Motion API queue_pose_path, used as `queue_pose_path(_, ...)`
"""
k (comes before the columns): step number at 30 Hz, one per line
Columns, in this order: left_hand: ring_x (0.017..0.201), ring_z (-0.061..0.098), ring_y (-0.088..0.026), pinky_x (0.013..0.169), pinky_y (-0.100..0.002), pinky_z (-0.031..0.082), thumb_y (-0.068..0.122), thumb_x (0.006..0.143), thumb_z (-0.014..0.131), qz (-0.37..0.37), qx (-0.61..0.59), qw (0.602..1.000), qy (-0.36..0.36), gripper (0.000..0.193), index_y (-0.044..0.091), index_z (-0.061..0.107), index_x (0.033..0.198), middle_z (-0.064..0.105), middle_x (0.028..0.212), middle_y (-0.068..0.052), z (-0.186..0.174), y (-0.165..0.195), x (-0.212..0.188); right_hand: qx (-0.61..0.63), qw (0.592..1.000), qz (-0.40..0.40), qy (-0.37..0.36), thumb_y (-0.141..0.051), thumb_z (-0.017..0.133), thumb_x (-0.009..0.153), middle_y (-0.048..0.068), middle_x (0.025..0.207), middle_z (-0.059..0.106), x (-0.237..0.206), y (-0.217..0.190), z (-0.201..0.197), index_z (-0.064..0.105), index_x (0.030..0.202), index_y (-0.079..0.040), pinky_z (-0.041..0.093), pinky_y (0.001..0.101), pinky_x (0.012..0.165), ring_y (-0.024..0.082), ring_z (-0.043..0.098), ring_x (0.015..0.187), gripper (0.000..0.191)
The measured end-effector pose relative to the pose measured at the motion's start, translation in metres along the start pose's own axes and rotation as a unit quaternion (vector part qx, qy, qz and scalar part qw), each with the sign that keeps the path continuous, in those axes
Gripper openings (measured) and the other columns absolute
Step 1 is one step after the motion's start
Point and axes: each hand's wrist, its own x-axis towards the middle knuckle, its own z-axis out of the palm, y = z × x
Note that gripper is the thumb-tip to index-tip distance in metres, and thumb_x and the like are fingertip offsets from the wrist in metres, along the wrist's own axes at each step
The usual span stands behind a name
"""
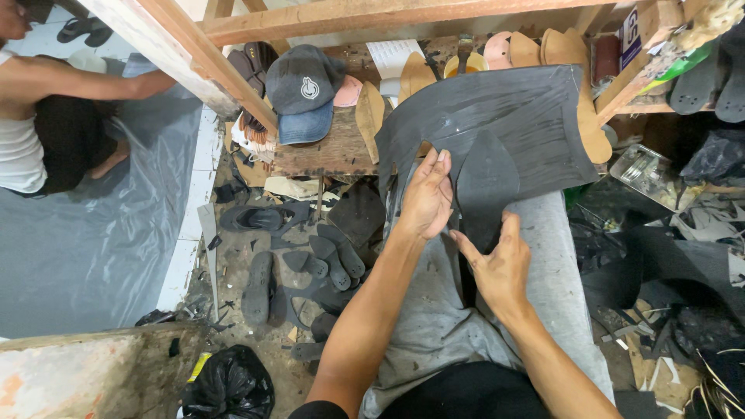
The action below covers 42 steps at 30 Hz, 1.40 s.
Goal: The person uses red-handled shears to cut shoe insoles from a large sheet of black rubber material. They place a template on the sheet, cut around it, and then trim the edges of the cut piece. The finished insoles are placed on a nearby wooden shelf.
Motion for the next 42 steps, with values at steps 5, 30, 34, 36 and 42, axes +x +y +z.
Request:
queue_pose_path(5, 0.148, 0.034, -0.013, 0.122, -0.029, 0.028, 0.017, 0.107, 0.050, -0.003, 0.010, 1.000, -0.003, 0.066, -0.002, 0.019, 0.161, 0.034, 0.164, -0.011, 0.009, 0.006, -0.005, 0.004, 1.000, 0.007, -0.009, -0.032, 0.090, 0.078, 0.029, 0.091, 0.069, 0.000, -0.002, -0.001, 0.051, 0.120, 0.011, 0.056, 0.0435, 0.070, 0.040, 0.073, 0.082, 0.071)
queue_pose_path(30, 0.114, 0.062, -0.015, 0.104, -0.034, 0.051, 0.003, 0.096, 0.068, 0.022, 0.169, 0.984, -0.050, 0.034, -0.004, 0.058, 0.128, 0.067, 0.124, -0.007, 0.025, 0.010, -0.020, -0.032, 0.993, 0.091, -0.070, -0.030, 0.088, 0.082, 0.025, 0.085, 0.070, 0.001, -0.003, 0.002, 0.052, 0.118, 0.006, 0.053, 0.0418, 0.065, 0.036, 0.070, 0.072, 0.063)
queue_pose_path(34, 0.106, 0.066, -0.018, 0.096, -0.035, 0.056, -0.005, 0.093, 0.069, 0.036, 0.198, 0.979, -0.033, 0.029, -0.005, 0.063, 0.121, 0.070, 0.118, -0.010, 0.029, 0.014, -0.022, 0.234, 0.971, -0.001, -0.040, -0.022, 0.081, 0.091, 0.014, 0.105, 0.071, 0.009, 0.023, 0.008, 0.061, 0.118, 0.005, 0.052, 0.0318, 0.084, 0.019, 0.067, 0.096, 0.044)
queue_pose_path(36, 0.106, 0.066, -0.016, 0.095, -0.034, 0.055, -0.004, 0.093, 0.070, 0.038, 0.201, 0.978, -0.031, 0.028, -0.004, 0.064, 0.120, 0.070, 0.117, -0.009, 0.033, 0.014, -0.027, 0.400, 0.904, 0.145, -0.040, -0.024, 0.074, 0.101, 0.003, 0.103, 0.070, 0.016, 0.036, 0.012, 0.066, 0.114, 0.002, 0.049, 0.0246, 0.086, 0.008, 0.062, 0.094, 0.030)
queue_pose_path(42, 0.105, 0.067, -0.015, 0.095, -0.032, 0.055, -0.001, 0.093, 0.072, 0.051, 0.182, 0.982, -0.025, 0.028, -0.004, 0.066, 0.120, 0.071, 0.116, -0.008, 0.054, 0.016, -0.055, 0.491, 0.857, 0.157, 0.001, -0.009, 0.080, 0.095, 0.002, 0.092, 0.069, 0.025, 0.050, 0.010, 0.072, 0.103, -0.002, 0.048, 0.0259, 0.075, 0.009, 0.059, 0.080, 0.014)
